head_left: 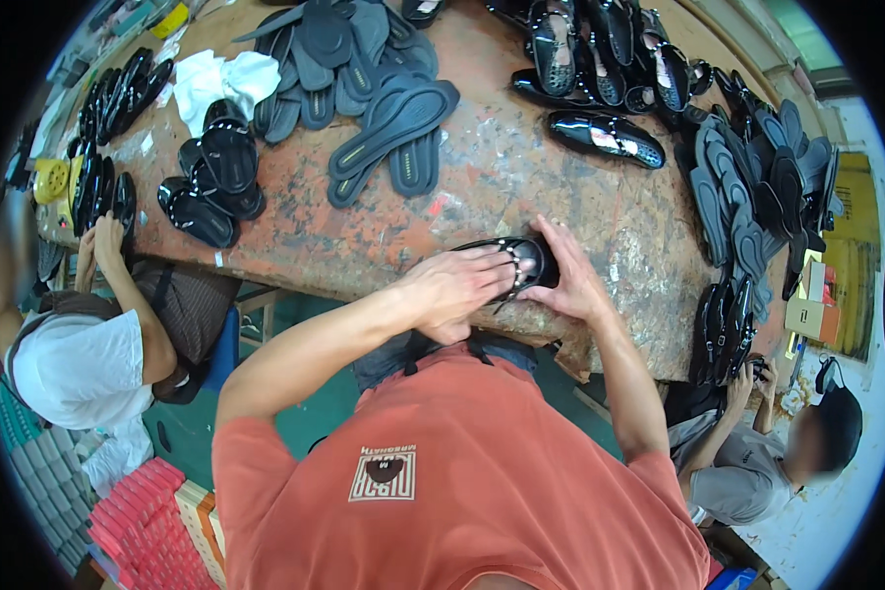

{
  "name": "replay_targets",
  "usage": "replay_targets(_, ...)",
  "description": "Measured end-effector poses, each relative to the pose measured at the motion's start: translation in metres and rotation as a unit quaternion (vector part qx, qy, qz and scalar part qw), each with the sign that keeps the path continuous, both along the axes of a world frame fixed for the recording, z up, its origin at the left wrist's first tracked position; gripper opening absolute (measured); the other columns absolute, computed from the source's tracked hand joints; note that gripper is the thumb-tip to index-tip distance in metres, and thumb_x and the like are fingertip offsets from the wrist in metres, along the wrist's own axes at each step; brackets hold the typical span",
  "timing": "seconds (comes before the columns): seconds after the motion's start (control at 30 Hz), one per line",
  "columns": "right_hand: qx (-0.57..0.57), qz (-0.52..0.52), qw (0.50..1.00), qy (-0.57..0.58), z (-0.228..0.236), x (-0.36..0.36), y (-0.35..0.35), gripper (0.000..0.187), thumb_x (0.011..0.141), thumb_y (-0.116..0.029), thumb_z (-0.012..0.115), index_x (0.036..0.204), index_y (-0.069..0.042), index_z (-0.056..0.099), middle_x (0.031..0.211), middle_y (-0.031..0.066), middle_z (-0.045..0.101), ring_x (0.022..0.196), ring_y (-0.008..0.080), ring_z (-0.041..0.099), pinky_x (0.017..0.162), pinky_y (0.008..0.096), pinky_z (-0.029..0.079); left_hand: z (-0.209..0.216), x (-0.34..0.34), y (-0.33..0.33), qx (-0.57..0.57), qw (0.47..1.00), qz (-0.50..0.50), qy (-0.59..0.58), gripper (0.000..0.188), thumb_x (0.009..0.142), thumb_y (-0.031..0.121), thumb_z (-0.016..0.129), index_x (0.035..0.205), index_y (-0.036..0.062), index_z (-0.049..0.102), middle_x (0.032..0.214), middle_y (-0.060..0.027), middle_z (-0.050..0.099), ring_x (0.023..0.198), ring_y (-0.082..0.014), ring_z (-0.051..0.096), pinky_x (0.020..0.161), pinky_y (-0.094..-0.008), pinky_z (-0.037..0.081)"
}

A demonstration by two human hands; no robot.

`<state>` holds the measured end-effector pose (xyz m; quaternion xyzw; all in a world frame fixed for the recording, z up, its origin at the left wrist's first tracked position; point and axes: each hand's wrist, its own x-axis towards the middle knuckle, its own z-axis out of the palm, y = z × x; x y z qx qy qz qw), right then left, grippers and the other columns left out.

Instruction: The person assembles black shoes by hand, inserting insoles into the shoe uppers and pressing them firmly into place. They handle the shoes one at a time, picking them from a pile, performing the assembly, and placing the finished units on the table.

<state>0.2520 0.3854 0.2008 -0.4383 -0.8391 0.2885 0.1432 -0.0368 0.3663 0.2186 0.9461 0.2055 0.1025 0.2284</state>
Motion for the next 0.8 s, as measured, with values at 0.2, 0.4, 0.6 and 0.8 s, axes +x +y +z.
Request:
replay_targets(0.2, 0.030, 0.035, 0.999, 0.011, -0.003, 0.001, 0.007, 0.125, 0.065, -0.044, 0.098, 0.167, -0.006, 0.035, 0.158, 0.0222, 0.053, 0.149, 0.0444, 0.046, 0.130, 0.0561, 0.030, 0.003, 0.046, 0.013, 0.001, 1.000, 0.010, 0.019, 0.065, 0.068, 0.021, 0.072, 0.125, -0.0082, 0.065, 0.131, -0.0234, 0.066, 0.129, -0.0363, 0.061, 0.120, -0.0459, 0.042)
replay_targets(0.4, -0.002, -0.003, 0.999, 0.052, 0.003, 0.000, -0.003, 0.115, 0.071, -0.042, 0.096, 0.166, -0.009, 0.039, 0.169, 0.0170, 0.044, 0.160, 0.0405, 0.034, 0.133, 0.0567, 0.025, 0.027, -0.028, -0.040, -0.044, 0.953, 0.291, -0.064, 0.087, 0.076, 0.008, 0.086, 0.155, 0.0026, 0.049, 0.154, -0.0208, 0.057, 0.148, -0.0340, 0.051, 0.121, -0.0481, 0.045)
replay_targets(0.6, 0.147, 0.088, 0.961, -0.217, 0.072, -0.021, 0.000, 0.036, 0.075, -0.040, 0.090, 0.102, -0.018, 0.081, 0.115, 0.0002, 0.075, 0.115, 0.0250, 0.065, 0.103, 0.0518, 0.043, 0.082, -0.010, 0.000, -0.177, 0.866, 0.281, -0.373, 0.074, 0.082, 0.008, 0.083, 0.150, 0.0020, 0.053, 0.151, -0.0234, 0.058, 0.141, -0.0387, 0.058, 0.113, -0.0471, 0.052)
replay_targets(0.8, -0.038, 0.158, 0.981, -0.102, 0.088, 0.000, 0.006, 0.051, 0.080, -0.035, 0.086, 0.125, -0.014, 0.075, 0.119, 0.0124, 0.078, 0.108, 0.0388, 0.074, 0.108, 0.0493, 0.052, 0.111, 0.079, 0.005, -0.054, 0.888, 0.273, -0.365, 0.041, 0.088, 0.009, 0.070, 0.127, 0.0038, 0.059, 0.137, -0.0211, 0.062, 0.128, -0.0446, 0.061, 0.109, -0.0498, 0.052)
